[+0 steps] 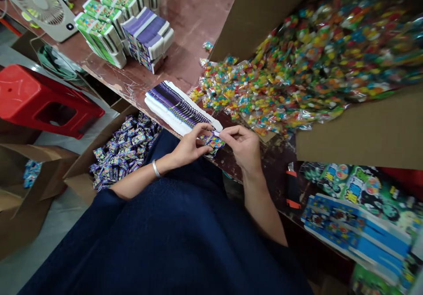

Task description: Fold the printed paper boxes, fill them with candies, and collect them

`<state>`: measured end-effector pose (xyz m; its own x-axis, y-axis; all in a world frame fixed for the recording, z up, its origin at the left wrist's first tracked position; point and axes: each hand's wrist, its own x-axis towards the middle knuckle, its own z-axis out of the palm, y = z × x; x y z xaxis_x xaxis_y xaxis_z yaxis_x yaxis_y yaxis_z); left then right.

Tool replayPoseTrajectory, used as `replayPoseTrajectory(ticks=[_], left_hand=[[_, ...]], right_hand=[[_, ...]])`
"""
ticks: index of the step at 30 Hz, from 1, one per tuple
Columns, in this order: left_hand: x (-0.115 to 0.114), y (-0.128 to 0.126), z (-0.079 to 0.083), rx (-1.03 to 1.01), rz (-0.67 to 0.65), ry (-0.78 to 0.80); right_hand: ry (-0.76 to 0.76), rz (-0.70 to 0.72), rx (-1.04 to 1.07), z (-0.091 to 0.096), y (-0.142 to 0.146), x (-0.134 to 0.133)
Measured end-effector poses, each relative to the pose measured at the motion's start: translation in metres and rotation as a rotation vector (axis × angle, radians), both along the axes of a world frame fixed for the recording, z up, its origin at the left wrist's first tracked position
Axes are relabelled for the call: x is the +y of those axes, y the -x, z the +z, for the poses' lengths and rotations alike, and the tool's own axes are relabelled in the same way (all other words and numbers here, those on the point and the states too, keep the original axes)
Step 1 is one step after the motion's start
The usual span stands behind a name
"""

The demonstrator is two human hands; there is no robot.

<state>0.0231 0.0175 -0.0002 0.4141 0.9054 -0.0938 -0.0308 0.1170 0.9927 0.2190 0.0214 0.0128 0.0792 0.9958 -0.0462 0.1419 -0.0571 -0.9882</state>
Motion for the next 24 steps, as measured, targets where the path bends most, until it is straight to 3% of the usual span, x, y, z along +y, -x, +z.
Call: replayPoseTrajectory(ticks=[9,14,17,20,24], left_hand=[[0.003,0.006,0.001,-0.09,-0.051,0.072],[0.001,0.013,-0.003,-0.074,-0.042,0.047],[0.0,0.048,0.005,0.169,-0.042,-0.105],[-0.001,0.108,0.016,0.627,0.02,-0.285],[0.0,0.169,0.018,1.129,0.148,-0.282]], right_hand=[[-0.108,0.074,-0.049,0.002,0.003,-0.005],[-0.076,0.161,0.011,-0.004,0.008,-0.016],[-0.037,0.18,0.005,-0.009,0.002,-0.015],[-0.006,-0.003,-0.039,-0.021,-0.008,-0.007],[0.043,-0.08,-0.148,-0.041,-0.014,0.009]])
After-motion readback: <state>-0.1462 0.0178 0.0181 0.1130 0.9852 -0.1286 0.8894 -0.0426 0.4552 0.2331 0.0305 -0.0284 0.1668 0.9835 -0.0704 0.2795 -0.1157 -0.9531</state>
